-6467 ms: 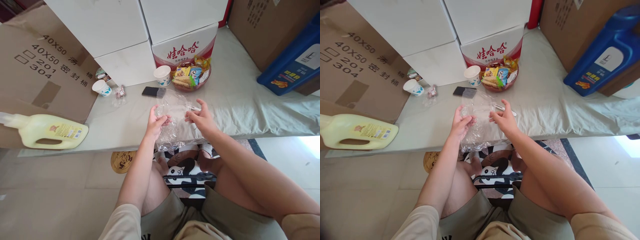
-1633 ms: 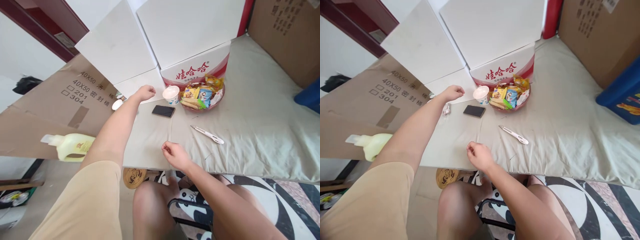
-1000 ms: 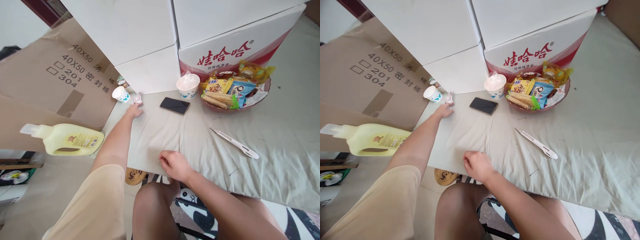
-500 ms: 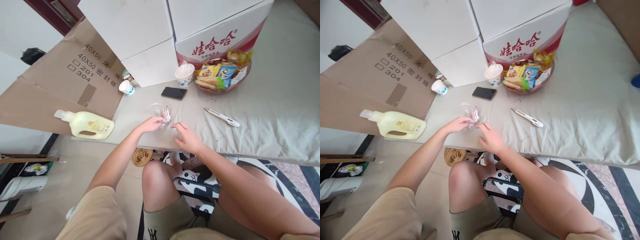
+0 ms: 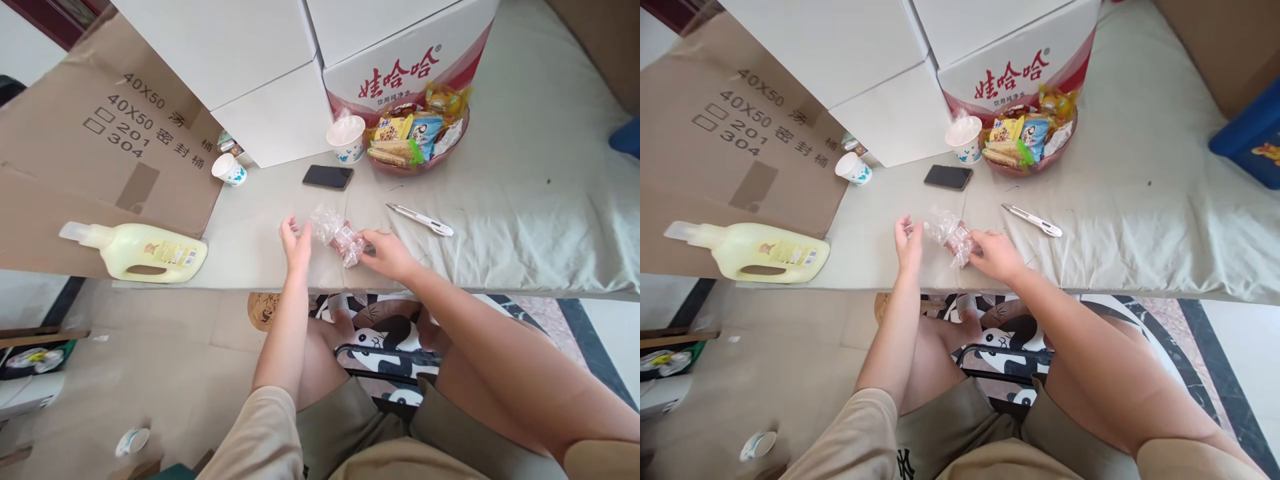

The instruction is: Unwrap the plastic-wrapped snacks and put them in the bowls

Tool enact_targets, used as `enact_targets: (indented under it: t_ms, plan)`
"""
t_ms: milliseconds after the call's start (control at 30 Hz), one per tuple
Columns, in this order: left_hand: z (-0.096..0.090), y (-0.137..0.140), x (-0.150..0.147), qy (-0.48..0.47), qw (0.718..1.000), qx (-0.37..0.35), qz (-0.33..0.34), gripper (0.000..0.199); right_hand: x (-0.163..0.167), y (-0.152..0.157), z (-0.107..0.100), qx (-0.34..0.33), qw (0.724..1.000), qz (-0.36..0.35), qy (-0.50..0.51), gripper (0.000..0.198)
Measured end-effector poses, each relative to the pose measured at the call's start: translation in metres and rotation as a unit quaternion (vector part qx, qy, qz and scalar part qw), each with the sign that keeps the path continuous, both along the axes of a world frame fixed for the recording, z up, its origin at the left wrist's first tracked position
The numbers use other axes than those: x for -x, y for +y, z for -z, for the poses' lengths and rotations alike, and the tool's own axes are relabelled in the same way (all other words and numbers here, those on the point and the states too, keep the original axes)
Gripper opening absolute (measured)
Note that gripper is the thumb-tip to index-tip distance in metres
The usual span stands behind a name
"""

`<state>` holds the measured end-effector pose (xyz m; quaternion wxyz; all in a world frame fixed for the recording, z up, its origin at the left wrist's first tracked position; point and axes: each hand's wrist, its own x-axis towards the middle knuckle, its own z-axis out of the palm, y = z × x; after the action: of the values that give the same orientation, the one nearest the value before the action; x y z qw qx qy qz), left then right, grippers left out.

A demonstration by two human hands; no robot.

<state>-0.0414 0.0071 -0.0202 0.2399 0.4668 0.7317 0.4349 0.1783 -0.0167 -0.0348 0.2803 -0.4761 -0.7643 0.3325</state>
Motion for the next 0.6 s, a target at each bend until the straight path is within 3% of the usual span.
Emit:
enact_targets:
  t_ms: [67,200,300,367,500,600]
  plan:
    - [0.012,-0.001,0.002,-0.023,0.999,0.034,0.013,0.051,0.003,0.0,0.001,-0.01,1.0,-0.007,-0.001,0.015]
    - [0.026,-0.005,-0.004,-0.1,0.965,0.018,0.24,0.063,0.008,0.0,0.003,-0.031,0.998,-0.045,0.017,0.015]
    - [0.027,-0.004,-0.015,-0.15,0.936,-0.017,0.318,0.075,0.011,-0.001,0.004,-0.033,0.997,-0.075,0.006,0.017]
    - [0.026,-0.001,-0.02,-0.149,0.925,-0.016,0.35,0.065,0.012,0.0,0.004,-0.037,0.996,-0.084,-0.006,0.017]
    - [0.024,0.006,-0.019,-0.084,0.913,-0.001,0.398,0.015,0.007,0.002,-0.001,-0.048,0.993,-0.089,0.057,0.022]
    - [0.022,0.006,-0.016,-0.068,0.899,-0.011,0.433,0.014,0.005,0.002,-0.005,-0.07,0.995,-0.004,0.066,0.024]
